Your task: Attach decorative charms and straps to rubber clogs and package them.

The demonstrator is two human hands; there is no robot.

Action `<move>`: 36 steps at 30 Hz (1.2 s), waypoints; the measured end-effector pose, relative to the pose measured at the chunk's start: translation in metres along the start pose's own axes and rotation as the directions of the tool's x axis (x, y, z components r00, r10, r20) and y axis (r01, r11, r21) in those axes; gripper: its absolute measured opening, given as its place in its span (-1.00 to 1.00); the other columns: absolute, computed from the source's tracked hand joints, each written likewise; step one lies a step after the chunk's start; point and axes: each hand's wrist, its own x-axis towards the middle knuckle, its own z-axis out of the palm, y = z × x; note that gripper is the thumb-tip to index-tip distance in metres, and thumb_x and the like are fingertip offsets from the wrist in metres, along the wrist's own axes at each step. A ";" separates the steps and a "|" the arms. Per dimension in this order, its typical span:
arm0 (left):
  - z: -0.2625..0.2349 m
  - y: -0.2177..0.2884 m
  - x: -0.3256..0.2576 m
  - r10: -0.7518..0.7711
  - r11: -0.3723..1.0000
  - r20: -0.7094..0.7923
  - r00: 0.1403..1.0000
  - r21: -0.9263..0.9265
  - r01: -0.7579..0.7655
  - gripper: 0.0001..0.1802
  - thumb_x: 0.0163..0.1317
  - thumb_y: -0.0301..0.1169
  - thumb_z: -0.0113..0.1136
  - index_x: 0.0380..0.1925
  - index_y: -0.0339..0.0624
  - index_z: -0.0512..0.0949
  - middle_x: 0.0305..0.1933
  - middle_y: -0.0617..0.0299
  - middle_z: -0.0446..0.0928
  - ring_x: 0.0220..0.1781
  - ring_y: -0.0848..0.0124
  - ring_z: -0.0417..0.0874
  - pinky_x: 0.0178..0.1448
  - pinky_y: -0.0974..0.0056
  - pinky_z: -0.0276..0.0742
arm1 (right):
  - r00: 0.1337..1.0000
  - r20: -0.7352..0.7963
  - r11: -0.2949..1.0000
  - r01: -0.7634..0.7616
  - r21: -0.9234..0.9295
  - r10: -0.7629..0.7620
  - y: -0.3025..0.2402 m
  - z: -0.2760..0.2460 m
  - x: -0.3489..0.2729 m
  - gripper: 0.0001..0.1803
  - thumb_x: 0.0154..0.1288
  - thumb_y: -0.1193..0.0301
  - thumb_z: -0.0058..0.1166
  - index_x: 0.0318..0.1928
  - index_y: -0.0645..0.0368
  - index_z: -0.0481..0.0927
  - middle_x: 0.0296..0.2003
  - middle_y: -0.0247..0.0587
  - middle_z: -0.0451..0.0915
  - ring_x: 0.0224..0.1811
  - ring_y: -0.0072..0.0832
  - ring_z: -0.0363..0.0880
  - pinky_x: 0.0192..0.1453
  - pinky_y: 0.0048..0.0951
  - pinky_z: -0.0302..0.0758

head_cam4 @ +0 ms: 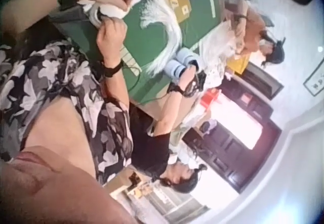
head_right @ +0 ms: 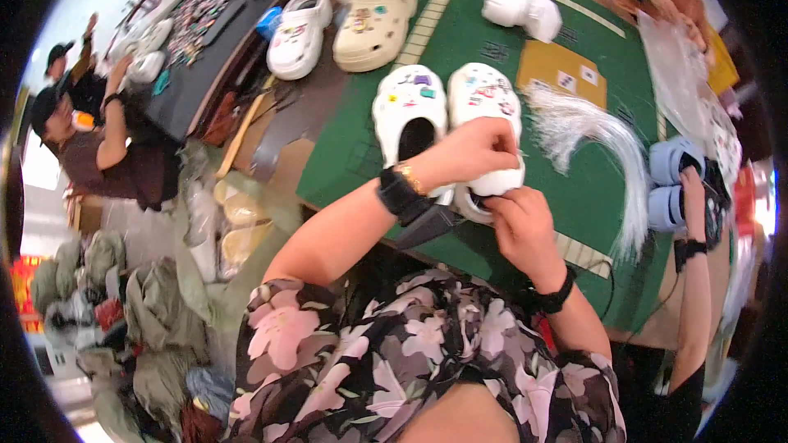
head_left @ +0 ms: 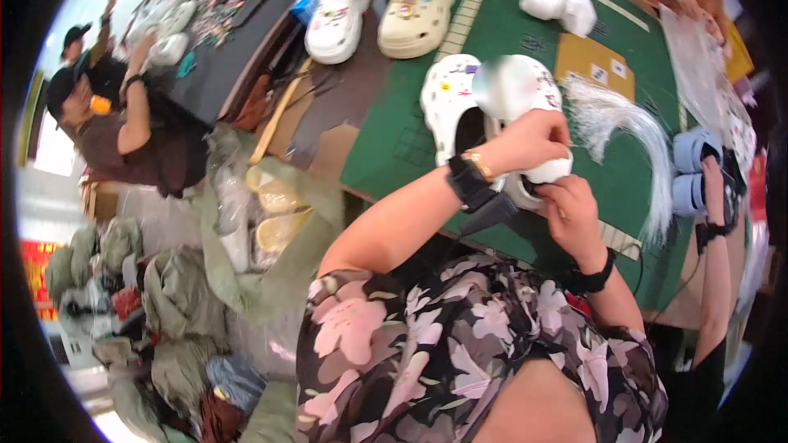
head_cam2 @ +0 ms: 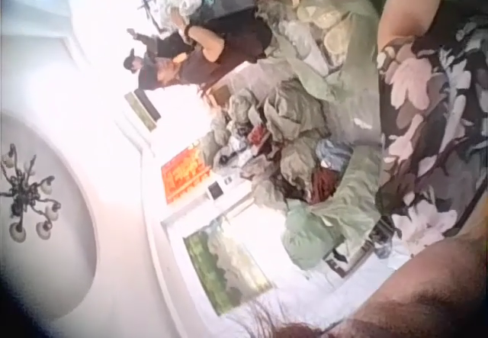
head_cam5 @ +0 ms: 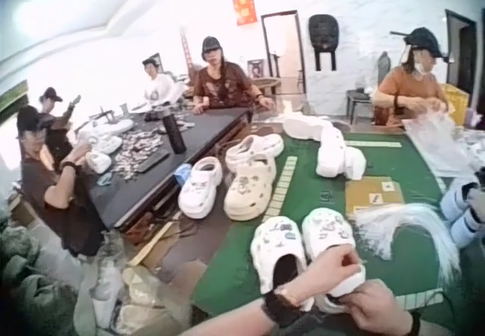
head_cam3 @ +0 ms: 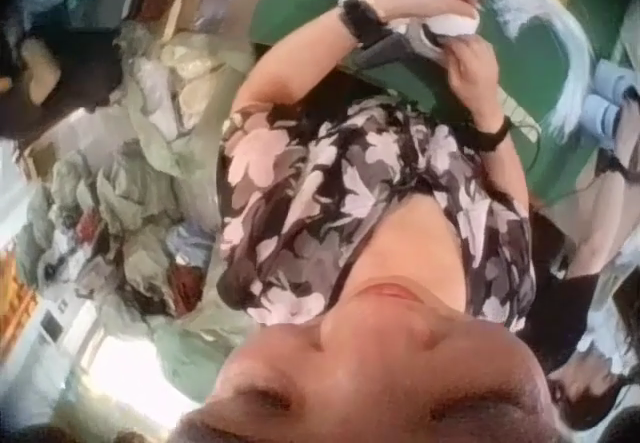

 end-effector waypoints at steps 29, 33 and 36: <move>-0.016 0.043 -0.038 -0.158 0.967 -0.221 0.962 -0.231 0.106 -0.88 0.29 -0.48 0.22 -0.24 -0.31 0.61 -0.35 0.37 0.59 -0.35 0.67 0.49 -0.25 0.51 0.43 | 0.820 -0.086 0.646 -0.376 0.665 0.566 0.005 -0.012 0.052 -0.88 0.29 0.51 0.13 -0.20 0.28 0.64 -0.41 -0.34 0.66 -0.34 -0.68 0.58 -0.21 -0.58 0.51; -0.013 0.050 -0.040 -0.121 0.984 -0.255 0.959 -0.155 0.082 -0.89 0.29 -0.48 0.22 -0.25 -0.31 0.62 -0.38 0.39 0.59 -0.37 0.69 0.49 -0.27 0.51 0.43 | 0.829 -0.087 0.645 -0.360 0.674 0.553 0.004 -0.017 0.056 -0.88 0.29 0.49 0.14 -0.21 0.27 0.64 -0.42 -0.36 0.65 -0.36 -0.69 0.55 -0.24 -0.58 0.49; -0.013 0.049 -0.041 -0.113 0.988 -0.263 0.958 -0.136 0.079 -0.90 0.29 -0.50 0.22 -0.26 -0.31 0.62 -0.39 0.38 0.59 -0.37 0.68 0.50 -0.29 0.51 0.43 | 0.825 -0.076 0.631 -0.365 0.684 0.560 0.003 -0.018 0.055 -0.87 0.28 0.48 0.15 -0.21 0.26 0.64 -0.43 -0.37 0.64 -0.37 -0.70 0.54 -0.26 -0.58 0.48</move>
